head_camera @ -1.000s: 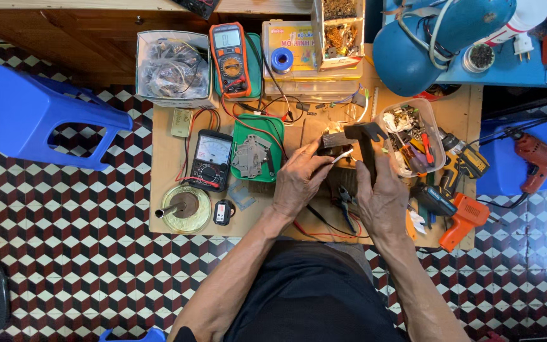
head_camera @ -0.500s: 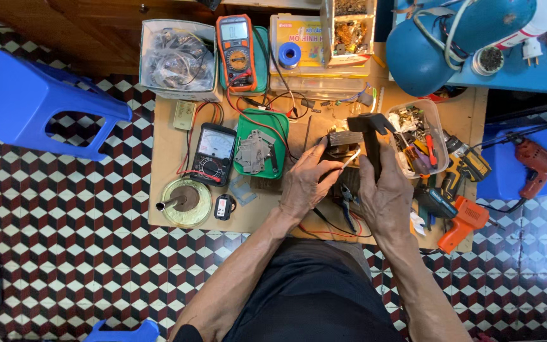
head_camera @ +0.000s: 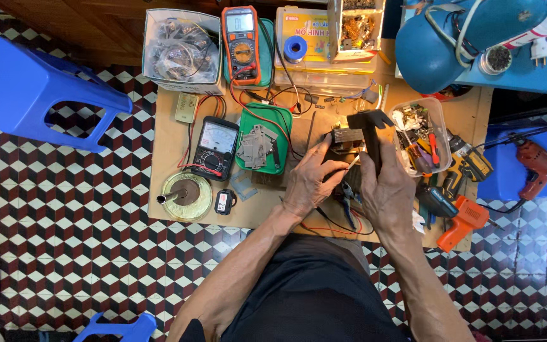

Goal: The person works on a small electrical component, likely a fan motor, using a hammer, screwdriver, and pliers. They repeatedly tap the component with the hammer, adjust parts with a screwdriver, and manipulate wires with pliers. The task involves assembling or repairing the component on a cluttered workbench.

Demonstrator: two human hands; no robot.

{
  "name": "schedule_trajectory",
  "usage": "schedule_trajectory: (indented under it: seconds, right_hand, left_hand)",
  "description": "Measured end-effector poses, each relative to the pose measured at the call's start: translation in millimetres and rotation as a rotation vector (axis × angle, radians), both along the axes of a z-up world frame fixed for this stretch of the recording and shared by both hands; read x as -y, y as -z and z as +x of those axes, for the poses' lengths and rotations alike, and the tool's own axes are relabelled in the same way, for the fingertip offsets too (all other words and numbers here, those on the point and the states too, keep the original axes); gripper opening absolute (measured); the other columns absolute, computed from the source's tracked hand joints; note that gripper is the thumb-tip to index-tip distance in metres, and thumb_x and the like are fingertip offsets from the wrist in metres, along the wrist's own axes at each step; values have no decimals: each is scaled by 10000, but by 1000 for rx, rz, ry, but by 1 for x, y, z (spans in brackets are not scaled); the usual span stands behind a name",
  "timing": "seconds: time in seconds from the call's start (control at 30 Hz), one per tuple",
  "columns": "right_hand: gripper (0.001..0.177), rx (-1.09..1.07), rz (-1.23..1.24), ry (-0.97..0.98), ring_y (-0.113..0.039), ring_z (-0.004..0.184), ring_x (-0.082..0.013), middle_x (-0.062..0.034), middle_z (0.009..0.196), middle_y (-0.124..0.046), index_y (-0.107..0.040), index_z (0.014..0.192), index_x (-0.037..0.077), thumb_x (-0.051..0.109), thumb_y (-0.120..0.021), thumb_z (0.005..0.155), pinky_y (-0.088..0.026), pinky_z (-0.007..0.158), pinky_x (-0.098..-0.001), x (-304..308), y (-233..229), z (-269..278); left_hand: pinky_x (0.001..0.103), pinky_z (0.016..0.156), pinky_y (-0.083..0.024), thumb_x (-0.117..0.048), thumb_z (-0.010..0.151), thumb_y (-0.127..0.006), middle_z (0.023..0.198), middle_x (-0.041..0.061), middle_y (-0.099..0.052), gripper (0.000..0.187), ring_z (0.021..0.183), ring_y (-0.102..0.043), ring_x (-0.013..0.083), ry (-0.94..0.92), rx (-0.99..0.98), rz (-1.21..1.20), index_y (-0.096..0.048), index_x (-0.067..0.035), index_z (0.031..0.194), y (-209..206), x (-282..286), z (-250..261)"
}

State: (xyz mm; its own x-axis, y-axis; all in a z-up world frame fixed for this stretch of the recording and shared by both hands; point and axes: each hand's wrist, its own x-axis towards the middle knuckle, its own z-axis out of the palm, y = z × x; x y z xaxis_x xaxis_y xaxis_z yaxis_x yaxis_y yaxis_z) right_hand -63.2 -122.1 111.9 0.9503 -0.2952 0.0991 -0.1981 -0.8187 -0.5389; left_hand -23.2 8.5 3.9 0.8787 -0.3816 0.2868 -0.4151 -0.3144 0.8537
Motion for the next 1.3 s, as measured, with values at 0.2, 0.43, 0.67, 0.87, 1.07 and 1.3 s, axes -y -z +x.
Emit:
schedule_trajectory:
  seconds: [0.2,0.43,0.67,0.87,1.07,1.3]
  right_hand:
    - [235,-96,-88,-9,-698,787,-418,-230,905,-702,-570,1249,85,187,-622,1043,-531,648,-495,-9,1,-2]
    - [295,-26,-104,-75,-700,720,-363,-221,878,-673,-543,1316,84,150,-610,1037,-538,589,-429,-12,8,-7]
    - [287,-83,-129,-60,-700,727,-355,-219,894,-675,-568,1298,65,139,-604,1023,-528,580,-435,-9,8,-13]
    - [277,44,26,24,-725,839,-361,-220,996,-697,-569,1312,45,156,-604,1061,-551,674,-433,-6,1,-13]
    - [290,23,32,55,-725,870,-368,-242,1022,-700,-557,1324,29,149,-598,1063,-557,700,-443,1,-2,-15]
    - [252,-112,-7,86,-729,738,-343,-204,878,-700,-564,1285,69,170,-599,1058,-553,632,-439,4,-1,-11]
  left_hand:
    - [404,1058,-531,-204,855,-804,1544,235,-487,189,1357,-564,379,3,18,8,-773,-143,1031,2,-3,-3]
    - [405,1080,-533,-214,854,-810,1562,229,-472,184,1401,-539,380,23,27,36,-772,-138,1017,7,-1,-2]
    - [424,1037,-552,-211,846,-816,1548,243,-473,210,1377,-540,399,15,49,3,-757,-137,1034,9,0,-2]
    - [419,1030,-569,-231,889,-804,1536,239,-492,155,1332,-588,380,33,54,20,-762,-163,1022,12,0,-1]
    - [415,1044,-558,-245,871,-806,1515,262,-527,187,1343,-584,394,-1,35,6,-781,-155,1033,8,-2,-1]
    - [401,1083,-540,-228,1017,-655,1481,247,-588,197,1339,-637,345,11,-181,-153,-712,-108,1163,7,-18,5]
